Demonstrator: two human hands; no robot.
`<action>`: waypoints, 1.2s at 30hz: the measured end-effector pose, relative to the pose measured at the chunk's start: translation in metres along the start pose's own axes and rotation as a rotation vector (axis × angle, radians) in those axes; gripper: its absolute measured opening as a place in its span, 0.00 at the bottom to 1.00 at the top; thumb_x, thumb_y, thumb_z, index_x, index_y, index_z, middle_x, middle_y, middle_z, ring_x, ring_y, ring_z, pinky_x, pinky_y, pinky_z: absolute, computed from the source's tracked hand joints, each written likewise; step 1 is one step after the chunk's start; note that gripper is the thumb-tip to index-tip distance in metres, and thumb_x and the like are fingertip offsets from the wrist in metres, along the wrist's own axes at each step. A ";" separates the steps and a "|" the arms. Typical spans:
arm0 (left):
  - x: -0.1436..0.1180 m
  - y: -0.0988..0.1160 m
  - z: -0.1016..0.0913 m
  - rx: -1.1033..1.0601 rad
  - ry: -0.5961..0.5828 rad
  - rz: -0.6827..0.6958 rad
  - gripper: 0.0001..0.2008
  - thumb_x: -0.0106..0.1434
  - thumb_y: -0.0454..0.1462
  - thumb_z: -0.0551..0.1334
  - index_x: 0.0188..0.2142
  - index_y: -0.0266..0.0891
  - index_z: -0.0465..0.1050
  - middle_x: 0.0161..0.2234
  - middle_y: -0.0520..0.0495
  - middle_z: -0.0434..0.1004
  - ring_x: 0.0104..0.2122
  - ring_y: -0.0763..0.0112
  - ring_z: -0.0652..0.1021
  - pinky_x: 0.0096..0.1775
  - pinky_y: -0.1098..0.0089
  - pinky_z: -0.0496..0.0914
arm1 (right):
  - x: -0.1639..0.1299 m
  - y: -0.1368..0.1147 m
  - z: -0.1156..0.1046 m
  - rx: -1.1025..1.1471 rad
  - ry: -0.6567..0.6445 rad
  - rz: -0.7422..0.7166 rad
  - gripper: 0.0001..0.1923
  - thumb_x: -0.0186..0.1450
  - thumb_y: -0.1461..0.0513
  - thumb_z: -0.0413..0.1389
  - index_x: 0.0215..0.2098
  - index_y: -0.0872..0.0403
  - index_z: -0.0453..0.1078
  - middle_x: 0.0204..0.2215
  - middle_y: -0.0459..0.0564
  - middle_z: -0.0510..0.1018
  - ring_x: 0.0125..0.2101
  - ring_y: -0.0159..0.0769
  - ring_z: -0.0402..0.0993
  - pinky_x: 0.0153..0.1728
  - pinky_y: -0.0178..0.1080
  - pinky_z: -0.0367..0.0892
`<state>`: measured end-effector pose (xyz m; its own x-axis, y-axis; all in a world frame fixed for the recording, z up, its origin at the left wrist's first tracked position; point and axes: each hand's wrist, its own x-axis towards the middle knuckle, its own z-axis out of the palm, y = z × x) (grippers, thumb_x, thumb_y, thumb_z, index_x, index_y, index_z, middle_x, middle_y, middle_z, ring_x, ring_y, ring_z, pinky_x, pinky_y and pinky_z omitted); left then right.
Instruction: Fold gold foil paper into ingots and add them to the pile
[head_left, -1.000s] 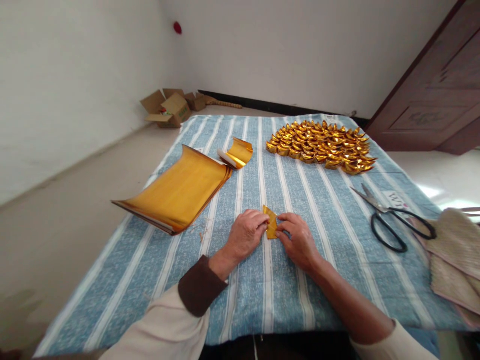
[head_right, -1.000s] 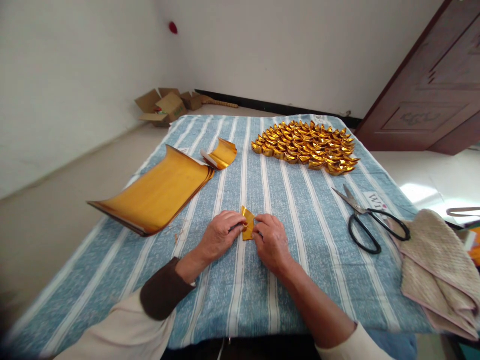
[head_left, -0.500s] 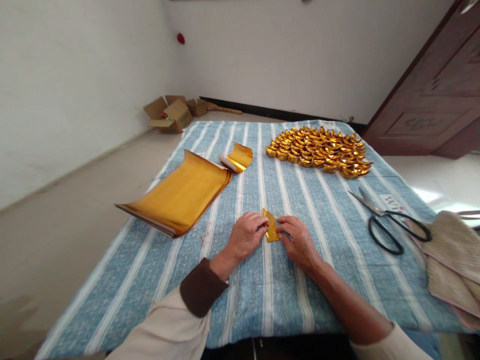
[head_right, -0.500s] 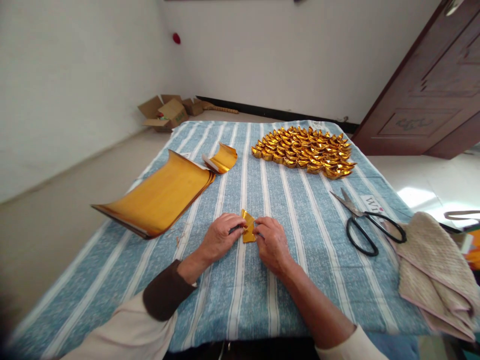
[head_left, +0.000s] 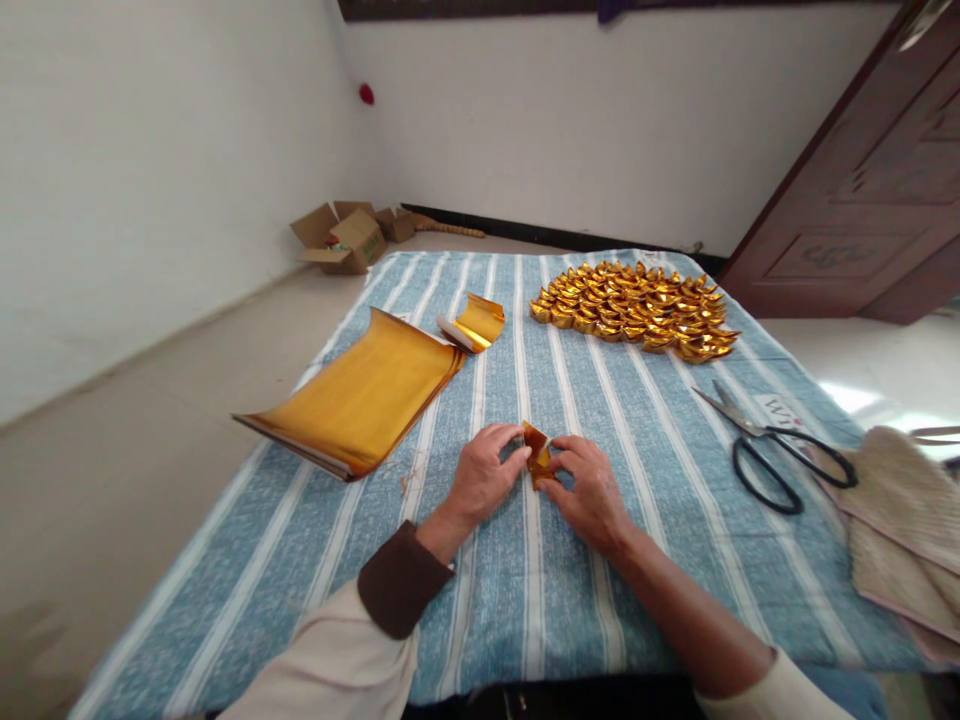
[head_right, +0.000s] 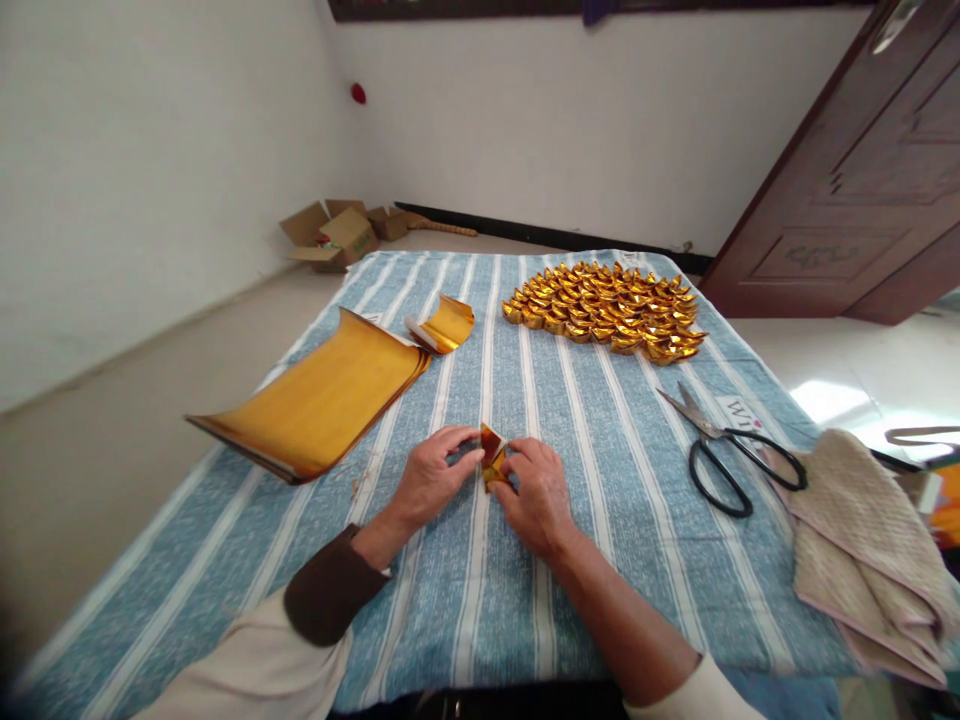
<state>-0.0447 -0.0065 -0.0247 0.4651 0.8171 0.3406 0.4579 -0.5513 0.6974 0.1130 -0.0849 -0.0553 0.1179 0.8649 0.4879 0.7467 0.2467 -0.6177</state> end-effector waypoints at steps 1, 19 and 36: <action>0.002 0.001 -0.001 -0.025 0.007 -0.044 0.09 0.60 0.32 0.62 0.40 0.40 0.76 0.38 0.47 0.80 0.38 0.66 0.80 0.41 0.65 0.75 | 0.000 0.000 0.000 0.015 0.006 0.007 0.03 0.60 0.64 0.60 0.29 0.51 0.72 0.43 0.52 0.77 0.45 0.43 0.72 0.47 0.50 0.67; 0.026 0.028 -0.004 -0.432 -0.256 -0.702 0.05 0.58 0.34 0.63 0.34 0.34 0.75 0.19 0.53 0.74 0.17 0.77 0.72 0.20 0.77 0.62 | 0.007 -0.009 -0.017 0.287 -0.010 -0.218 0.07 0.65 0.67 0.56 0.30 0.51 0.70 0.37 0.50 0.79 0.41 0.38 0.75 0.43 0.43 0.73; 0.017 0.022 -0.012 -0.669 -0.417 -0.691 0.14 0.61 0.44 0.61 0.27 0.35 0.74 0.15 0.53 0.68 0.13 0.81 0.65 0.16 0.77 0.51 | 0.004 -0.020 -0.025 0.075 0.020 -0.566 0.11 0.67 0.73 0.51 0.38 0.55 0.71 0.39 0.55 0.81 0.46 0.41 0.77 0.49 0.47 0.75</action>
<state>-0.0358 -0.0022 0.0040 0.5446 0.7254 -0.4211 0.2705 0.3233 0.9068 0.1148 -0.0973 -0.0263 -0.2742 0.5803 0.7668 0.6487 0.7003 -0.2980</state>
